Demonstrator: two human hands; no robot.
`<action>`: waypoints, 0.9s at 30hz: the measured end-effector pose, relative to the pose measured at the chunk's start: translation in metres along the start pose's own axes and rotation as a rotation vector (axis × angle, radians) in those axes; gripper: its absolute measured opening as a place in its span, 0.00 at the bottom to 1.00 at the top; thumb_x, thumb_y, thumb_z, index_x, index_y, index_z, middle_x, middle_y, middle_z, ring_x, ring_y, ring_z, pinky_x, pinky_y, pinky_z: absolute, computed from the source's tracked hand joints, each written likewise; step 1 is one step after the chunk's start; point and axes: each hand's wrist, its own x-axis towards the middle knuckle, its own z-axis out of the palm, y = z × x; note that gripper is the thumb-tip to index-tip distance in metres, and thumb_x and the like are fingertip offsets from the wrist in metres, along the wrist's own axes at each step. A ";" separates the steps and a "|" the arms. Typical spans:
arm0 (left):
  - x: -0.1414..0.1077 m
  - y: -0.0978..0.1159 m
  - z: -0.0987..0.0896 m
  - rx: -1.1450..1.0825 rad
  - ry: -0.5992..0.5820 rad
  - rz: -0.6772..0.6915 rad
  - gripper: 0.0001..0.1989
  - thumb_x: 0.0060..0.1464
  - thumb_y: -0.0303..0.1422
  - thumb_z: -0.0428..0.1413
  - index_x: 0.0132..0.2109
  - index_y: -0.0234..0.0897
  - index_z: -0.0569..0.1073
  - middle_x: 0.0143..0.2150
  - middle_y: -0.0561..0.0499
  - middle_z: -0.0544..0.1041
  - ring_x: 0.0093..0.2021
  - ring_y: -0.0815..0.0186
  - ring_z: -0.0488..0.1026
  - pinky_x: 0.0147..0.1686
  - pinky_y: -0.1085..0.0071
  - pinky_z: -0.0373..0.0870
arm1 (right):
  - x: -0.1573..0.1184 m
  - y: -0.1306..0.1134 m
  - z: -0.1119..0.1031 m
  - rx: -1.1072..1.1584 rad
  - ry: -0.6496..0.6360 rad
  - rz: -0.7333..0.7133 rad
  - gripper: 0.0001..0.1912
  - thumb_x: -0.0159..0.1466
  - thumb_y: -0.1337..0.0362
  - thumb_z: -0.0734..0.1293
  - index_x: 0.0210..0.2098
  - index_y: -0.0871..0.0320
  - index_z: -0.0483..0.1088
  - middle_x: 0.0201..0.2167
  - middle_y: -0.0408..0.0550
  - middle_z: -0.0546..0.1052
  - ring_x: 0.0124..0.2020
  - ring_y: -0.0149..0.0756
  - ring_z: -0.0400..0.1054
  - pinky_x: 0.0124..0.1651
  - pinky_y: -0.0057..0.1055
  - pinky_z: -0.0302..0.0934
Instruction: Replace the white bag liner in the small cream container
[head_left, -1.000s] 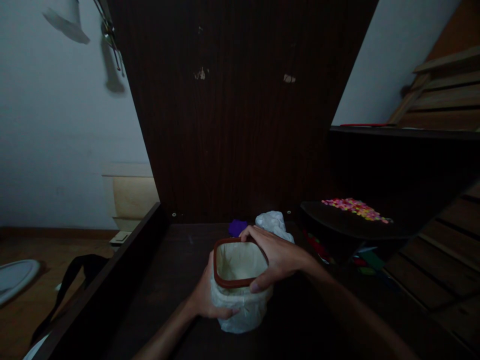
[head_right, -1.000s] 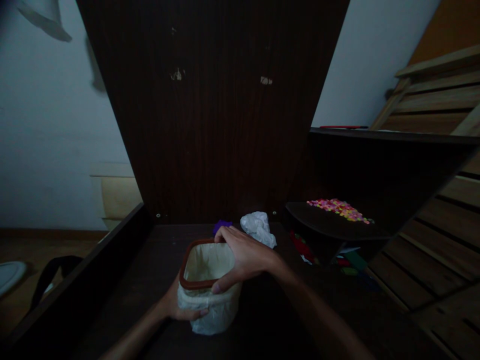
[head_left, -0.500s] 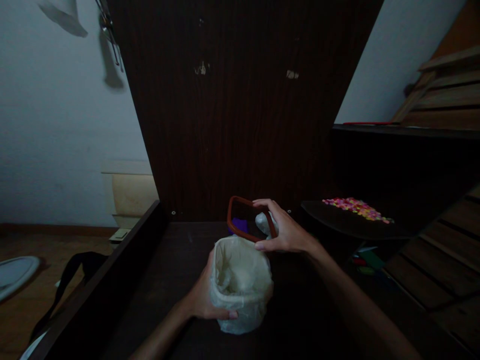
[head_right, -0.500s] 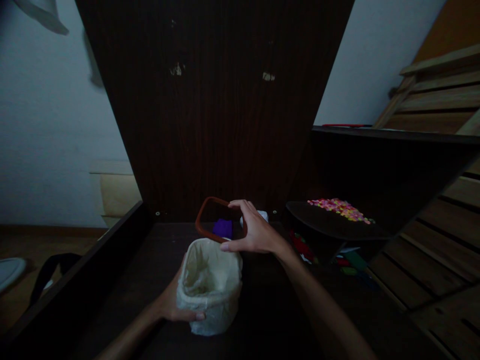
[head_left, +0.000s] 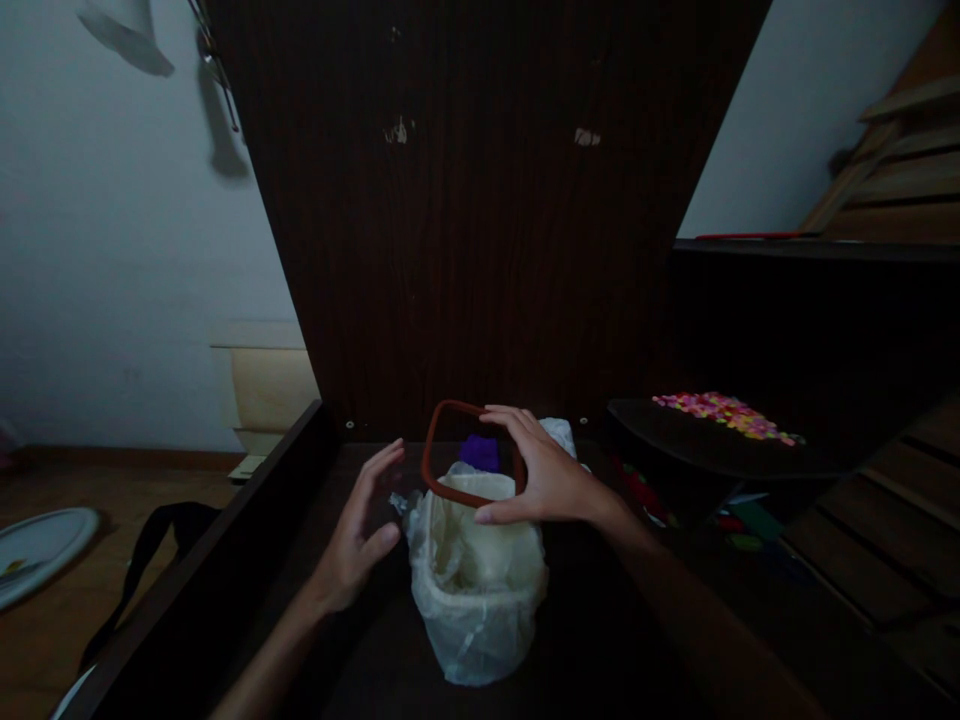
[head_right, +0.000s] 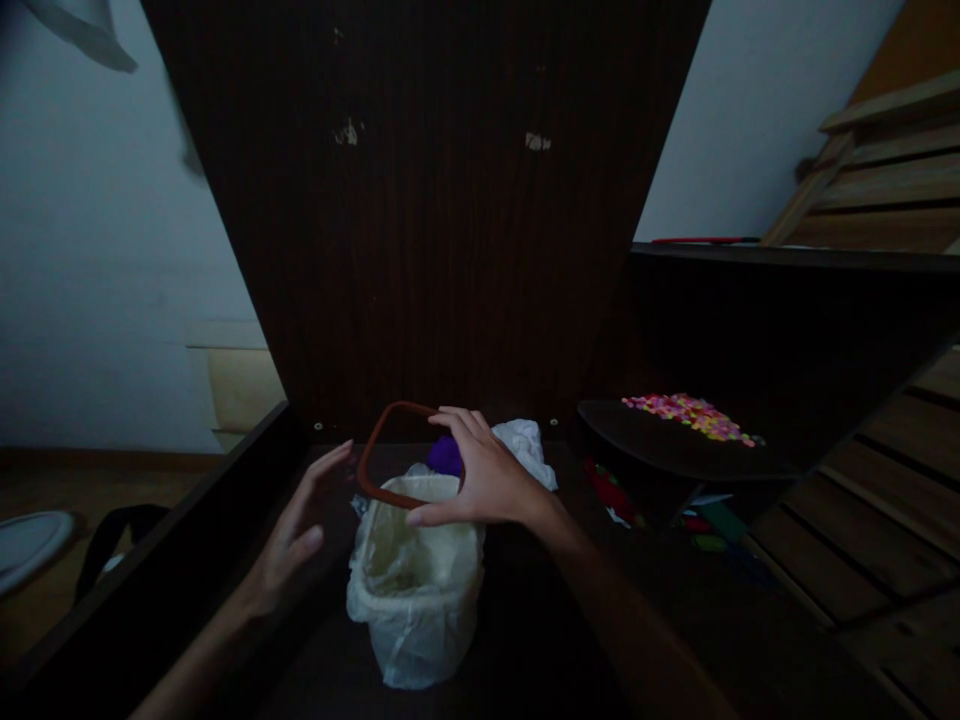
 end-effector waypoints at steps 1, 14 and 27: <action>0.004 0.010 0.002 -0.014 0.045 -0.009 0.37 0.57 0.59 0.54 0.66 0.42 0.66 0.67 0.38 0.66 0.65 0.47 0.66 0.63 0.52 0.64 | 0.002 -0.005 0.004 -0.019 -0.010 -0.022 0.54 0.45 0.43 0.80 0.63 0.58 0.60 0.66 0.62 0.63 0.67 0.55 0.56 0.68 0.52 0.54; 0.043 0.036 -0.014 0.232 0.468 -0.098 0.16 0.50 0.42 0.63 0.42 0.36 0.75 0.20 0.59 0.69 0.20 0.69 0.67 0.22 0.75 0.64 | 0.005 -0.022 0.022 -0.053 0.001 -0.152 0.57 0.52 0.40 0.76 0.71 0.55 0.49 0.74 0.60 0.49 0.74 0.54 0.41 0.71 0.55 0.49; 0.067 -0.068 -0.055 0.760 0.489 -0.479 0.14 0.52 0.36 0.57 0.43 0.34 0.78 0.32 0.46 0.83 0.35 0.56 0.81 0.36 0.68 0.74 | -0.048 0.006 0.015 0.002 0.114 0.241 0.14 0.66 0.56 0.65 0.27 0.54 0.63 0.29 0.44 0.68 0.32 0.37 0.65 0.35 0.34 0.59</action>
